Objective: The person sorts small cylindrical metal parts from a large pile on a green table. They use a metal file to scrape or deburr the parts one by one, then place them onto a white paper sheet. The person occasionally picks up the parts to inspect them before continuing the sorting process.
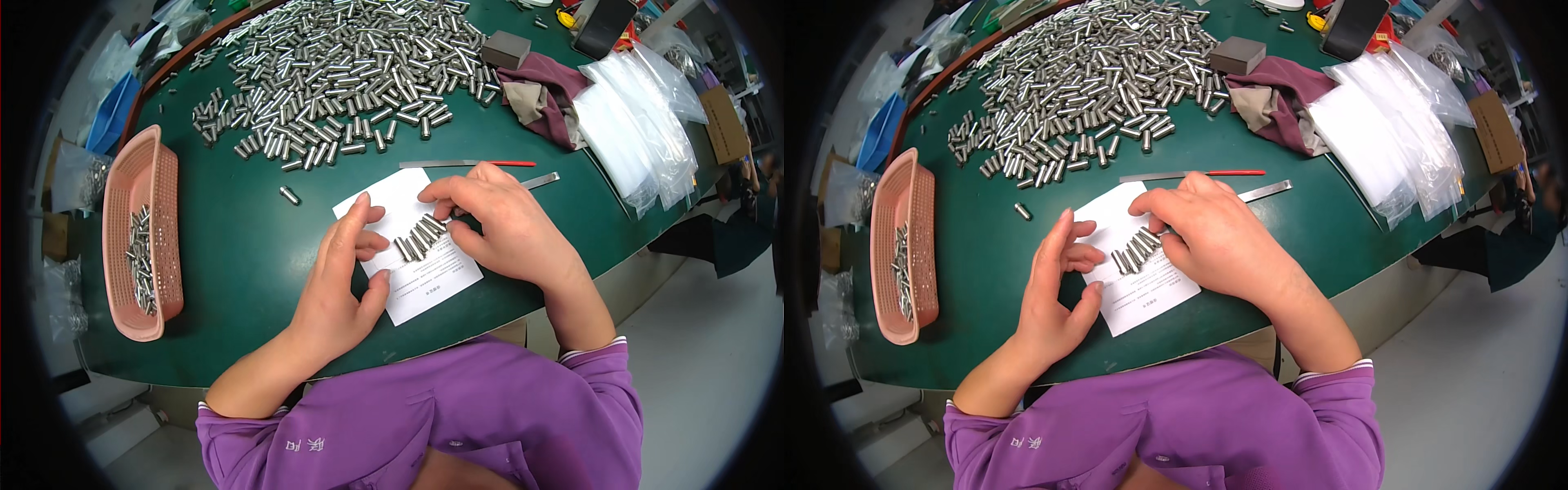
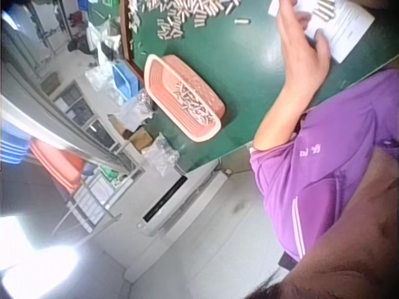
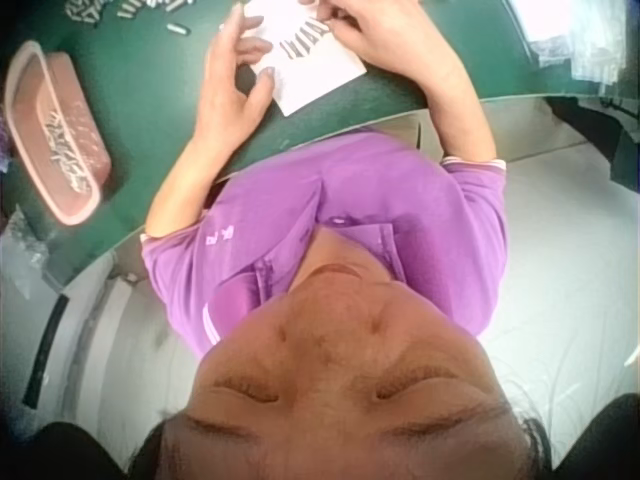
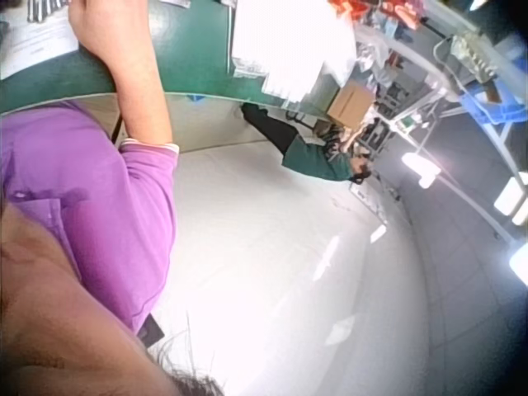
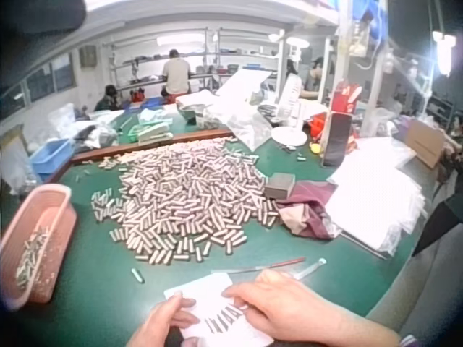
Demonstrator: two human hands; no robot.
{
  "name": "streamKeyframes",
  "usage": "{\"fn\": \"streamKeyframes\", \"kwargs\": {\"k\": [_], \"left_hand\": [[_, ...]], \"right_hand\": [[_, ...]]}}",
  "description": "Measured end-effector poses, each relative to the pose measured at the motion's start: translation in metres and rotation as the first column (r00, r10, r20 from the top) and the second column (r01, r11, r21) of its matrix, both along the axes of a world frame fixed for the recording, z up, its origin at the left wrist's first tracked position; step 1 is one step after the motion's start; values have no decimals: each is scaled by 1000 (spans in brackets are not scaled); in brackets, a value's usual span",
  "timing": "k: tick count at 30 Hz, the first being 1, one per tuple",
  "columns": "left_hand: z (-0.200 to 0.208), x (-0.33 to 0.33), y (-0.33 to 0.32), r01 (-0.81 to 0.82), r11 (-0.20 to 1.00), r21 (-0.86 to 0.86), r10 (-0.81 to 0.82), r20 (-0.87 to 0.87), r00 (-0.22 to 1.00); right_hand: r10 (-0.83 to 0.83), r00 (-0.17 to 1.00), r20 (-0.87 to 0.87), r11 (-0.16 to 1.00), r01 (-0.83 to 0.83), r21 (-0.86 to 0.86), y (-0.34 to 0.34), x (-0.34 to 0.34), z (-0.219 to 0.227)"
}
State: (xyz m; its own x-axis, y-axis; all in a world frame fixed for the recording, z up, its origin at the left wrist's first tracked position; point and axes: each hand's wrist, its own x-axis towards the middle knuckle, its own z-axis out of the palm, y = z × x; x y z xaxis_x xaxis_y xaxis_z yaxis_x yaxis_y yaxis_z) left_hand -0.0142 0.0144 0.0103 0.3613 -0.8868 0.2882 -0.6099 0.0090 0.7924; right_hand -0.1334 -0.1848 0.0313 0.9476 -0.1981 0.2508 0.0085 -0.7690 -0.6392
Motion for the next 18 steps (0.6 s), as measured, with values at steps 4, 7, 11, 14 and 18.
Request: {"fn": "streamKeyframes", "kwargs": {"k": [4,7,11,14,18], "left_hand": [[-1,1,1,-52,999,5,52,8,999],[1,-1,1,-65,998,26,65,-19,998],[2,-1,1,-58,996,62,59,-13,998],[3,-1,1,-58,994,88,60,-12,998],[3,-1,3,-66,992,103,70,-35,997]], "right_hand": [[25,1000,-10,1000,-25,9,1,1,1],[37,999,-21,999,-37,10,3,1,2],[47,999,-19,999,-46,14,5,1,2],[53,999,-9,999,-53,7,6,1,1],[70,998,-10,998,-69,12,7,1,1]]}}
